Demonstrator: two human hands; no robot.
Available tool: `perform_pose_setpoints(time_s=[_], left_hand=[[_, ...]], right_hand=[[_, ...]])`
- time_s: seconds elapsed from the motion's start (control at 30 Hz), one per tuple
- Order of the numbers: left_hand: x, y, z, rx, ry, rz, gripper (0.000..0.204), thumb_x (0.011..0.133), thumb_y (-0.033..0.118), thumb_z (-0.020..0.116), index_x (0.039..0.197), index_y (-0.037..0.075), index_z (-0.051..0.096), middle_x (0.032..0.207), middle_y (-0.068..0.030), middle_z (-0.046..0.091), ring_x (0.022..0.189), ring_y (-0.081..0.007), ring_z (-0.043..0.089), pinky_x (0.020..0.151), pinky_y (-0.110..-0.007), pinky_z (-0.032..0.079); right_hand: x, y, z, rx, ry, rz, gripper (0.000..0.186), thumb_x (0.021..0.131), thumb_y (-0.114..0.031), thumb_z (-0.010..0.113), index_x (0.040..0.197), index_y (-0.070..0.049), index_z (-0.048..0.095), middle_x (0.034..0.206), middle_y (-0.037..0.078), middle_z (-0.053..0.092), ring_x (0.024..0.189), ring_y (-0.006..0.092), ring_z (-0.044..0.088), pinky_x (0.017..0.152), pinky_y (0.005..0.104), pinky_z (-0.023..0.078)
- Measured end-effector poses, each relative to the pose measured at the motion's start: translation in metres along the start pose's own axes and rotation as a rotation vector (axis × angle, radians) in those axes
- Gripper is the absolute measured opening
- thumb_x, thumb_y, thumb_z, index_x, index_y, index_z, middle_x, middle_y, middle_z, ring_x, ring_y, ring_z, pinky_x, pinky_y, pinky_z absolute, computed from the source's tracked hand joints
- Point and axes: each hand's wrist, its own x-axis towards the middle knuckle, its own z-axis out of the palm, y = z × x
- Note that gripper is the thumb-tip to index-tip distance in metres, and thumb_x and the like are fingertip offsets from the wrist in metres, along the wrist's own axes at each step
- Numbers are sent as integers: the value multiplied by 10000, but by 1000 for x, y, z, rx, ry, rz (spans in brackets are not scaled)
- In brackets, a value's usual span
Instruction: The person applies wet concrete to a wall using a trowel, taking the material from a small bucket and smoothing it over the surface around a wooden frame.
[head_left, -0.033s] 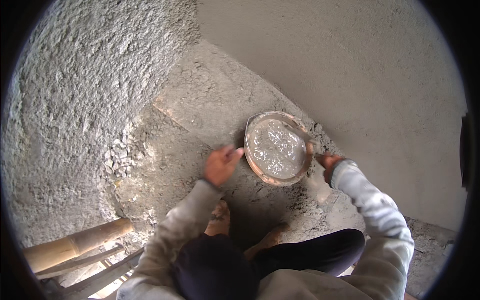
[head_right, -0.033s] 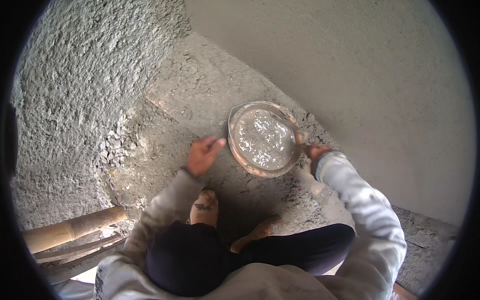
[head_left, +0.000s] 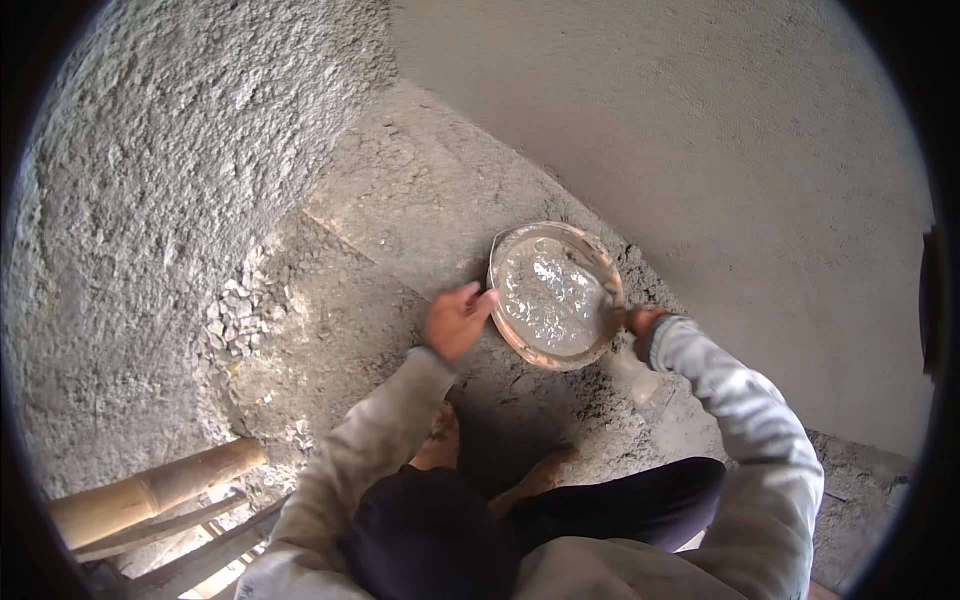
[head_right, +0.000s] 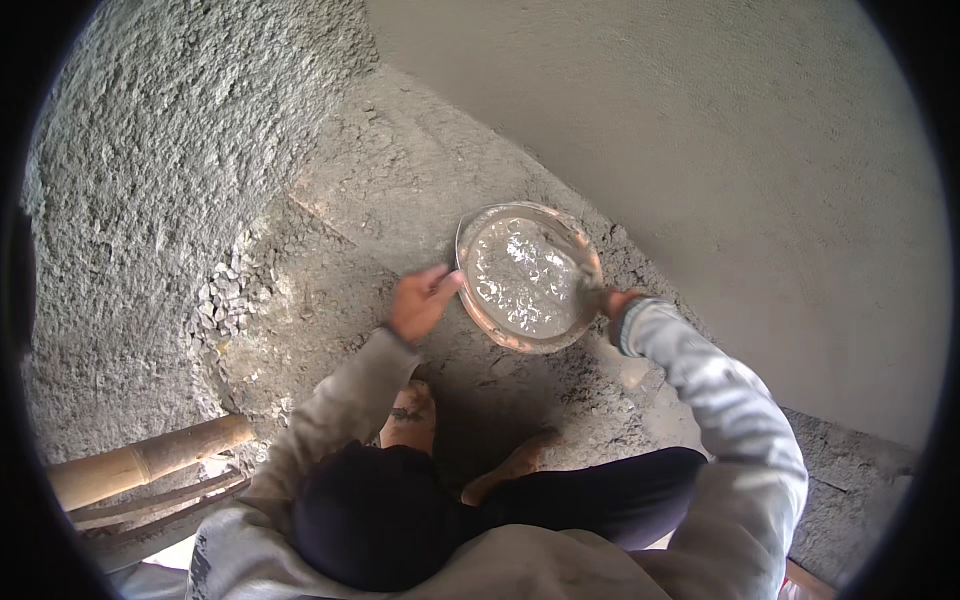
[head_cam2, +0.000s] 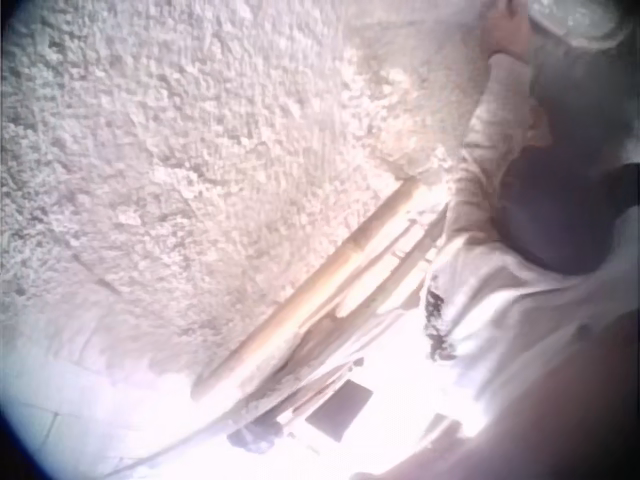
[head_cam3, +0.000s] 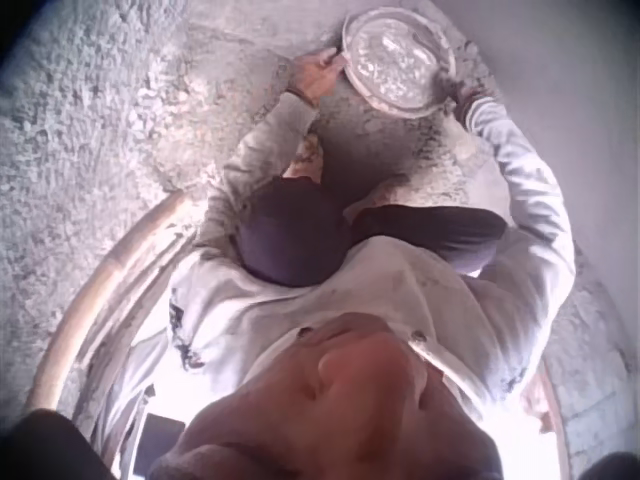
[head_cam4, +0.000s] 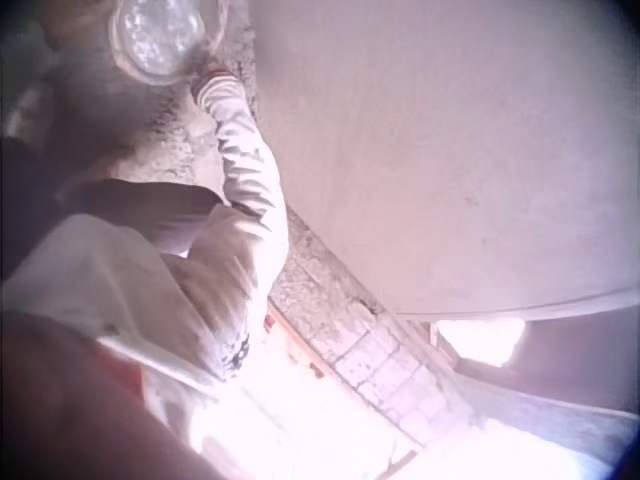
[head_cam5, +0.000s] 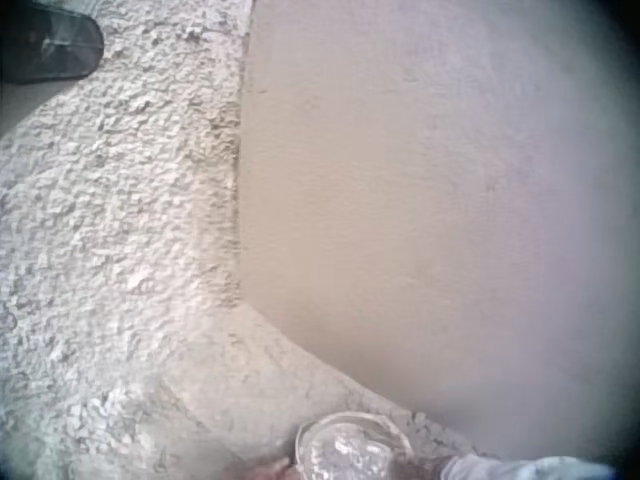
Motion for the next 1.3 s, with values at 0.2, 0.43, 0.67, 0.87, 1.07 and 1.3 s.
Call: perform_pose_setpoints(time_s=[0.2,0.43,0.67,0.87,1.07,1.3], left_hand=[[28,-24,25,-304,-41,-191,275,863,242,612,891,-26,666,756,-48,657,634,-69,575,513,-222,460],[17,6,16,-382,-48,-281,284,860,257,618,916,-17,668,771,-51,662,637,-80,593,530,-217,473],[20,-3,14,-510,-64,-290,273,875,280,601,917,16,659,745,-15,632,597,-51,534,552,-215,467],[20,5,20,-533,-63,-305,254,872,256,600,904,10,657,763,-26,641,611,-59,551,543,-219,464],[26,-2,20,-567,-54,-315,252,866,245,608,909,1,654,782,-40,650,625,-93,580,539,-243,474],[34,-2,11,-563,-114,-369,273,857,286,622,923,23,647,779,-27,638,618,-86,571,544,-244,480]], right_hand=[[52,-12,65,742,-145,-38,189,800,-69,579,980,-25,539,649,78,563,492,167,530,450,328,483],[53,-28,78,1759,-692,-91,108,786,-119,597,759,-120,492,627,-14,470,460,108,465,387,279,413],[1,-27,-2,713,-159,-7,203,780,-131,608,939,-24,539,687,58,560,530,187,538,481,308,465],[76,-11,13,-191,-14,12,245,763,-125,626,960,-13,532,685,87,569,580,221,565,528,324,471],[35,2,33,445,-316,8,278,732,-89,664,978,-44,544,701,86,567,580,204,574,490,323,468],[47,-17,70,1443,-625,67,179,751,-109,649,732,-100,471,666,11,508,487,136,500,411,302,420]])
